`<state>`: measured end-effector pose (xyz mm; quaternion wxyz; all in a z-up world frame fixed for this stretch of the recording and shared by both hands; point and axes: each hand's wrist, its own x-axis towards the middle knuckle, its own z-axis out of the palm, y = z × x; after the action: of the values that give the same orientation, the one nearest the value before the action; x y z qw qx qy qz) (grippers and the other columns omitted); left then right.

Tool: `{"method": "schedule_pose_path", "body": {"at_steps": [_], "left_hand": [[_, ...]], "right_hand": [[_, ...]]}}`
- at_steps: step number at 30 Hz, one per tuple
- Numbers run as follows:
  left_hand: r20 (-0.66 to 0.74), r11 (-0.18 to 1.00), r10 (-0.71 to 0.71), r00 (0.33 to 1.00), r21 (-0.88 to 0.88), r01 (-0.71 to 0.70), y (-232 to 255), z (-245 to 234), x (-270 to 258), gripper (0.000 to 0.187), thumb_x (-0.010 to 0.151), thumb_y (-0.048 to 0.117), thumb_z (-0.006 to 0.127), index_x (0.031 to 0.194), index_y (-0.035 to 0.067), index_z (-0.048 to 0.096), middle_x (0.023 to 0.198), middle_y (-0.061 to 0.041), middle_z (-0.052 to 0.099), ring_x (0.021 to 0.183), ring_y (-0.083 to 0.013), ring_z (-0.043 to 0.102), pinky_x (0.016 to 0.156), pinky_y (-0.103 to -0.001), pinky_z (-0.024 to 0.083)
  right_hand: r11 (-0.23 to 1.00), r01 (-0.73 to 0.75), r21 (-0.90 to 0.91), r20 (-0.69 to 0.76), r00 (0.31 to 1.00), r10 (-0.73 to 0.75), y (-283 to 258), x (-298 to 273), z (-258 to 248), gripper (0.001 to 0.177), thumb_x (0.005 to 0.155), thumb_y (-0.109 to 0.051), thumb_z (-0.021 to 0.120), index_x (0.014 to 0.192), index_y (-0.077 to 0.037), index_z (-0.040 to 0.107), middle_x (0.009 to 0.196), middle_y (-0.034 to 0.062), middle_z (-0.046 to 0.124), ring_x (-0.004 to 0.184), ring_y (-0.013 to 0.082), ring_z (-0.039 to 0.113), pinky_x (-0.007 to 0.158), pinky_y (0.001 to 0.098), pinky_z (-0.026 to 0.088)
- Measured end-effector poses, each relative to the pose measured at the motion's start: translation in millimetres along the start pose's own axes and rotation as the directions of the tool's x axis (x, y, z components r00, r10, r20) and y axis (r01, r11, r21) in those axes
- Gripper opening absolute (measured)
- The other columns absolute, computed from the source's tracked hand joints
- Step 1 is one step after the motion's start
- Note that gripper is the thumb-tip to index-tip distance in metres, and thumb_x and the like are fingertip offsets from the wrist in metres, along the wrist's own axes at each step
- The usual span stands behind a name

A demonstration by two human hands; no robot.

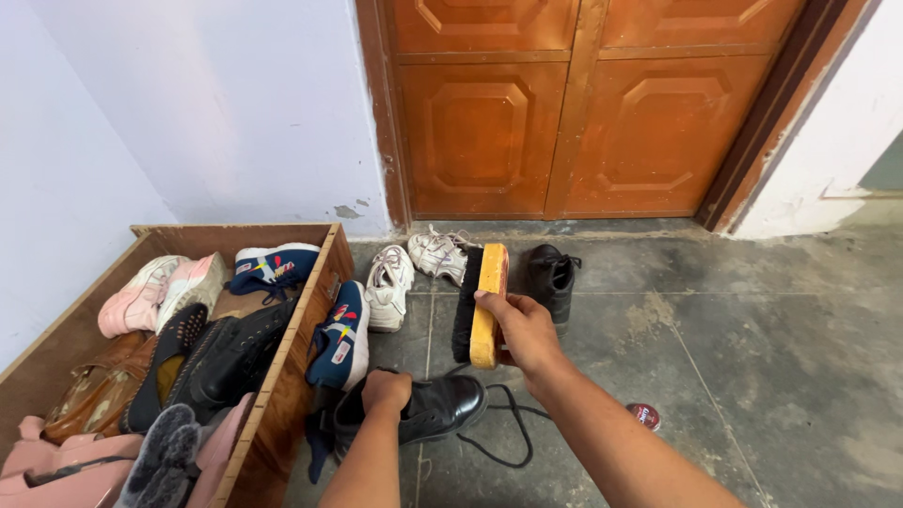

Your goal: The person uses a brush to rub the surface of a black boot, focusing on the toe and sides. They rotate the boot to access different areas and continue brushing the upper leather and sole edges.

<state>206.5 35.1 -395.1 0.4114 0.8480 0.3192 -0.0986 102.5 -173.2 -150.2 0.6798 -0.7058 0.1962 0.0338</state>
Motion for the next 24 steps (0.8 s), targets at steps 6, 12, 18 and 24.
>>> {"method": "schedule_pose_path", "body": {"at_steps": [6, 12, 18, 24], "left_hand": [[-0.063, 1.000, 0.005, 0.998, 0.018, -0.004, 5.9, -8.4, -15.9, 0.039, 0.086, 0.023, 0.070, 0.120, 0.004, 0.072, 0.129, -0.024, 0.069, 0.121, -0.0396, 0.066, 0.100, -0.045, 0.055], [-0.072, 0.995, 0.056, 0.996, 0.091, -0.049, 36.7, -43.0, -54.5, 0.040, 0.084, 0.030, 0.075, 0.116, 0.006, 0.075, 0.127, -0.019, 0.071, 0.120, -0.0363, 0.068, 0.100, -0.044, 0.056], [-0.156, 0.992, 0.113, 0.981, -0.039, -0.121, 76.4, -96.2, -79.2, 0.040, 0.077, 0.034, 0.082, 0.108, 0.010, 0.079, 0.121, -0.018, 0.070, 0.116, -0.0380, 0.063, 0.097, -0.045, 0.053], [-0.278, 0.803, 0.416, 0.866, -0.335, -0.493, 123.8, -122.3, -104.3, 0.030, 0.075, 0.028, 0.075, 0.088, 0.001, 0.080, 0.085, -0.018, 0.078, 0.083, -0.0300, 0.076, 0.078, -0.038, 0.055]], "right_hand": [[1.000, 0.014, 0.016, -0.008, 1.000, -0.014, -1.9, -4.0, -6.3, 0.071, 0.081, -0.049, 0.070, 0.136, -0.005, 0.057, 0.111, 0.0132, 0.072, 0.096, 0.0265, 0.072, 0.084, 0.0426, 0.058], [0.999, -0.008, 0.038, -0.013, 1.000, 0.009, 7.8, 9.7, -10.7, 0.067, 0.081, -0.048, 0.071, 0.132, -0.006, 0.060, 0.109, 0.0121, 0.071, 0.093, 0.0261, 0.071, 0.081, 0.0415, 0.057], [0.997, -0.047, 0.058, -0.045, 0.998, 0.049, 27.7, 26.2, -2.3, 0.059, 0.082, -0.045, 0.069, 0.120, -0.001, 0.069, 0.101, 0.0117, 0.069, 0.087, 0.0268, 0.066, 0.076, 0.0429, 0.054], [0.985, 0.107, 0.135, -0.234, 0.969, -0.074, 32.9, 29.0, 7.5, 0.065, 0.085, -0.047, 0.062, 0.130, -0.001, 0.061, 0.115, 0.0150, 0.068, 0.102, 0.0263, 0.065, 0.084, 0.0394, 0.051]]}}
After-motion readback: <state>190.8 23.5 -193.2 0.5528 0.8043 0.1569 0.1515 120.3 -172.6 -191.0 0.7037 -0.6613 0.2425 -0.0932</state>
